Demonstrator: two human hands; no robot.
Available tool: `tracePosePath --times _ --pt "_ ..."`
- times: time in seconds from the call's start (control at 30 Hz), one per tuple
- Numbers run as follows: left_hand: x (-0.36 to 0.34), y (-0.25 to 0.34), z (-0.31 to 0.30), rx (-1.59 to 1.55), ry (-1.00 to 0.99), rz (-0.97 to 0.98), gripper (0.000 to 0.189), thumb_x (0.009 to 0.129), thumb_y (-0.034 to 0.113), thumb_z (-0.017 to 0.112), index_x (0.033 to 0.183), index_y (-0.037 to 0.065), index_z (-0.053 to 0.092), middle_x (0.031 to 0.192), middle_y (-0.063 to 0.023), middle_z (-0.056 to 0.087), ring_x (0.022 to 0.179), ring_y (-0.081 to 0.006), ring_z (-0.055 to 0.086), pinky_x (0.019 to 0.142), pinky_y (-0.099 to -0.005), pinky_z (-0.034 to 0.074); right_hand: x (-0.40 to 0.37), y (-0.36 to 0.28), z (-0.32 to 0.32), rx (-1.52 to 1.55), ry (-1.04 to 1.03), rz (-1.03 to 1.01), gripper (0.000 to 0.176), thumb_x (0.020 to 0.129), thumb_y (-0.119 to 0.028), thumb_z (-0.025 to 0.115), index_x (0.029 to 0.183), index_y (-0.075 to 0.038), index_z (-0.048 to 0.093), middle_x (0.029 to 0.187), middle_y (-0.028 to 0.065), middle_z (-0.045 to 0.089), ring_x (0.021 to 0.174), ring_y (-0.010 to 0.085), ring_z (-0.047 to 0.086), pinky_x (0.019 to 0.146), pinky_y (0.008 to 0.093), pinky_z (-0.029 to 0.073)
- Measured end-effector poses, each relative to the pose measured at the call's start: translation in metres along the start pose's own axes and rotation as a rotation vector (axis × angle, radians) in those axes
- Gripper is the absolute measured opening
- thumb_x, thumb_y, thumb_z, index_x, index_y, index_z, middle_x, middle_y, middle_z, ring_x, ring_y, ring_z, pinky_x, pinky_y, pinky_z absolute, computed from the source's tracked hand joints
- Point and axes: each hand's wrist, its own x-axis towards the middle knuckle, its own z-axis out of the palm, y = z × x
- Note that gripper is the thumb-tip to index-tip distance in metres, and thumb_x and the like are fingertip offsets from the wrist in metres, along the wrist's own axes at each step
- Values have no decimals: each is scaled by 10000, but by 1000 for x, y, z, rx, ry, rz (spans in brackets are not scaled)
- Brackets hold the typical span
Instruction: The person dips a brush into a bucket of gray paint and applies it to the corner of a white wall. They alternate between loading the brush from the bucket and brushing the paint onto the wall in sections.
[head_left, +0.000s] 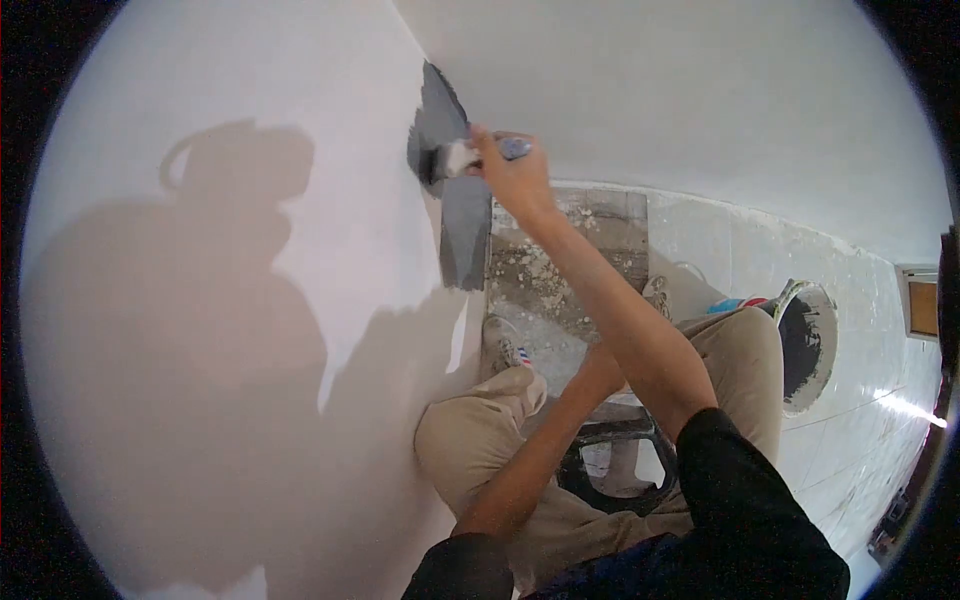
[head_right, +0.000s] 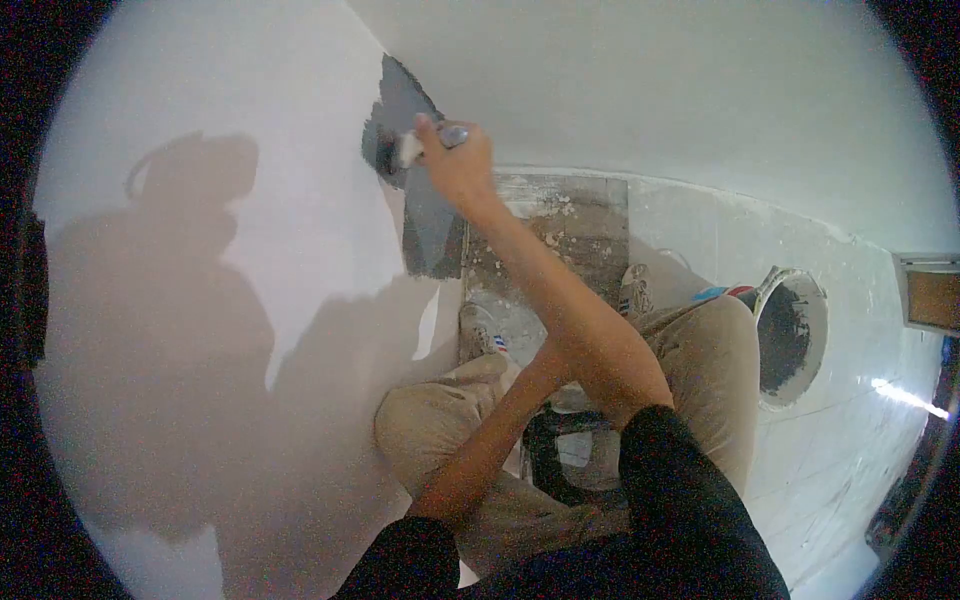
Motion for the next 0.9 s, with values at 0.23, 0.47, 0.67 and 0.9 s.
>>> tracePosePath --times 0.23,0.47,0.67,0.9 --pt "9 40 -57 -48 -204 -183 486 824 255 588 1257 42 529 1259 -247 536 1164 -430 495 979 -474 407 -9 -23 -14 266 -80 -83 432 934 -346 595 952 81 662 848 135 672 741 164 665 695 251 554" --pt "-9 -18 -2 -221 -97 31 593 838 367 654 1319 71 470 1373 -151 452 1269 -309 392 1089 -404 288 -13 108 10 10 110 88 425 929 -338 603 971 81 658 878 137 672 751 153 664 723 250 559" --pt "-4 26 -44 -299 -51 -77 592 808 381 666 1291 79 506 1349 -162 473 1257 -345 392 1075 -451 280 -37 16 -11 397 -6 97 418 921 -335 615 939 79 668 833 134 676 742 143 660 708 235 558" --pt "-11 -40 17 -379 -83 -36 532 867 324 633 1318 86 482 1377 -140 451 1264 -305 391 1089 -405 269 -20 62 16 19 6 35 423 926 -330 607 962 88 662 847 141 678 748 149 662 728 241 559"
